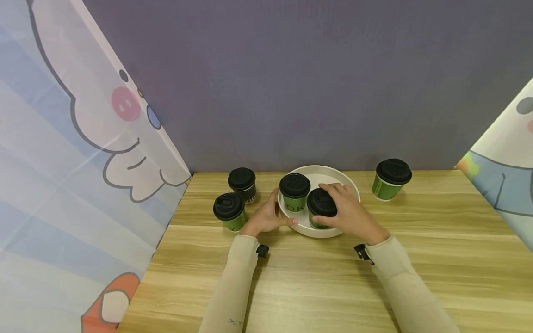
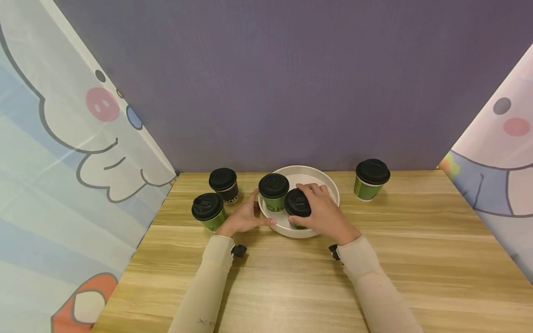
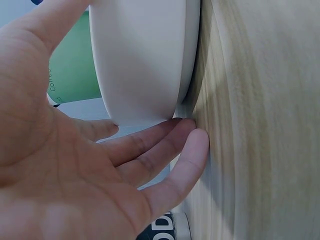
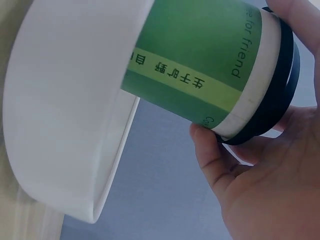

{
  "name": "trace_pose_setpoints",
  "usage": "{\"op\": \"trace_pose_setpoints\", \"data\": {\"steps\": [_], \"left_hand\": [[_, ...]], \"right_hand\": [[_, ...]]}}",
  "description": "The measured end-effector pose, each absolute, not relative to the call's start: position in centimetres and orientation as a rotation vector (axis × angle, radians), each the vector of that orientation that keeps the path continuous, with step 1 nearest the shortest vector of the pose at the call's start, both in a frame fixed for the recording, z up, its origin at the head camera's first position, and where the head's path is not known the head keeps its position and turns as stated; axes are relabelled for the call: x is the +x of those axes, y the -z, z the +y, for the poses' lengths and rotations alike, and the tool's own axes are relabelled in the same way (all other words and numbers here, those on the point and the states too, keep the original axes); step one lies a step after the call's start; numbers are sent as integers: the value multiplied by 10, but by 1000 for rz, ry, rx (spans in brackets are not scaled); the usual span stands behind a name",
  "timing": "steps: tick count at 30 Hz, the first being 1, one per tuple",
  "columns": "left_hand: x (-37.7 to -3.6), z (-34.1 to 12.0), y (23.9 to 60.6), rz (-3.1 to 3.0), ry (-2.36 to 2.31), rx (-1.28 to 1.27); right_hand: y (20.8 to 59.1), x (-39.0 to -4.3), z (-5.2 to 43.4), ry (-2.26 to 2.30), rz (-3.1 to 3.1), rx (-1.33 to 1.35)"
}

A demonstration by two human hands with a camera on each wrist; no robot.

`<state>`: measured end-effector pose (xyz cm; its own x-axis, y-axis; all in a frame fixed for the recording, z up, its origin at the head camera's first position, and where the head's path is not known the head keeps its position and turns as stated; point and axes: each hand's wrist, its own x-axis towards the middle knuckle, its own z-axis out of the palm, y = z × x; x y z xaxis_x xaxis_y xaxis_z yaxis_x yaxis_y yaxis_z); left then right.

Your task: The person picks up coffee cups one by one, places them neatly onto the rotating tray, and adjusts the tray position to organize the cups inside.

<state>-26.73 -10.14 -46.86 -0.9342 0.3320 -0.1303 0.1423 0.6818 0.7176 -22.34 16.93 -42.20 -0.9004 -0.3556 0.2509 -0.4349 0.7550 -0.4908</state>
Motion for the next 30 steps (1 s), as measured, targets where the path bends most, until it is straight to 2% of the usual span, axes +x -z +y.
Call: {"op": "trace_pose_setpoints", "data": {"steps": [30], "left_hand": [[-266, -103, 468, 2628, -1142, 407]], "right_hand": [[424, -219, 164, -895, -2850, 704]]}}
